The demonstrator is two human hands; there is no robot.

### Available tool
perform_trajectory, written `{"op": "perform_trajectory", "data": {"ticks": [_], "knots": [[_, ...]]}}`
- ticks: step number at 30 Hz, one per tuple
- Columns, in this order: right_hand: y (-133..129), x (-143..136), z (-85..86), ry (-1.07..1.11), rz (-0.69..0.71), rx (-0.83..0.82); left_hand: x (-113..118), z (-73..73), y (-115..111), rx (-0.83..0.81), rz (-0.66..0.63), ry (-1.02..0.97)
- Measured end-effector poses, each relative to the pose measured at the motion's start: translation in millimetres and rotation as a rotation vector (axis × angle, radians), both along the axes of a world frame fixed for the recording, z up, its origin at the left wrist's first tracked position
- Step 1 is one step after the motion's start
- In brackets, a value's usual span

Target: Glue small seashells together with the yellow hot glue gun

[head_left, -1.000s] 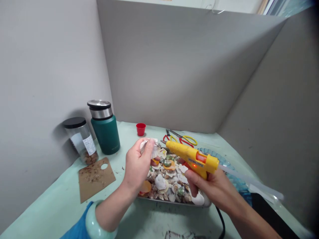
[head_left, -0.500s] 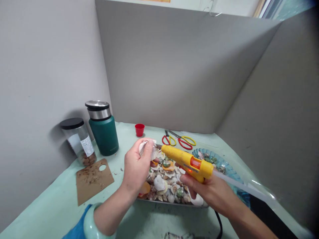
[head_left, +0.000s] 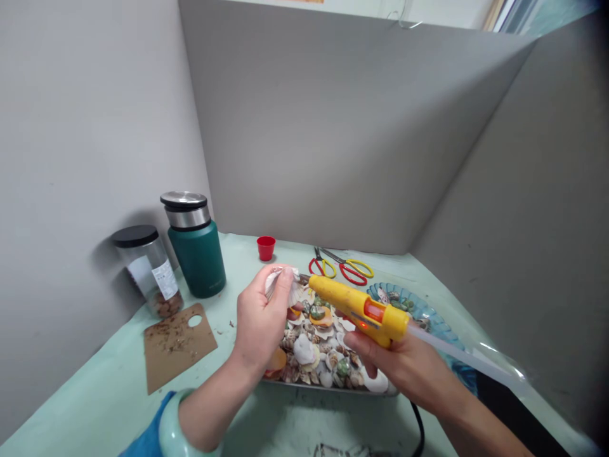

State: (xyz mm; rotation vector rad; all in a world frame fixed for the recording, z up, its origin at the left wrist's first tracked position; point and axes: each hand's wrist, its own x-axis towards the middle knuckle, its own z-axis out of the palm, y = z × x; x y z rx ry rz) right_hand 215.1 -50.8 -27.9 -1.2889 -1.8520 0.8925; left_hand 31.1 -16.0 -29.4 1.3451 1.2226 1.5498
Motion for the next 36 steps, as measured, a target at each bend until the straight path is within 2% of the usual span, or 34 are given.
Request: {"op": "perform_trajectory", "data": {"ticks": [14, 26, 36], "knots": [[-1.8, -1.9, 11.0, 0.003, 0.031, 0.091, 0.3, -2.0, -0.1, 0.011, -0.001, -0.003], [-0.3, -0.7, 6.7, -0.014, -0.010, 0.154, 0.6, -2.7, 1.0, -0.007, -0.004, -0.029], [-0.6, 0.9, -4.2, -0.166, -0.039, 0.175, 1.0, 0.5, -0.8, -0.018, -0.026, -0.017]]}}
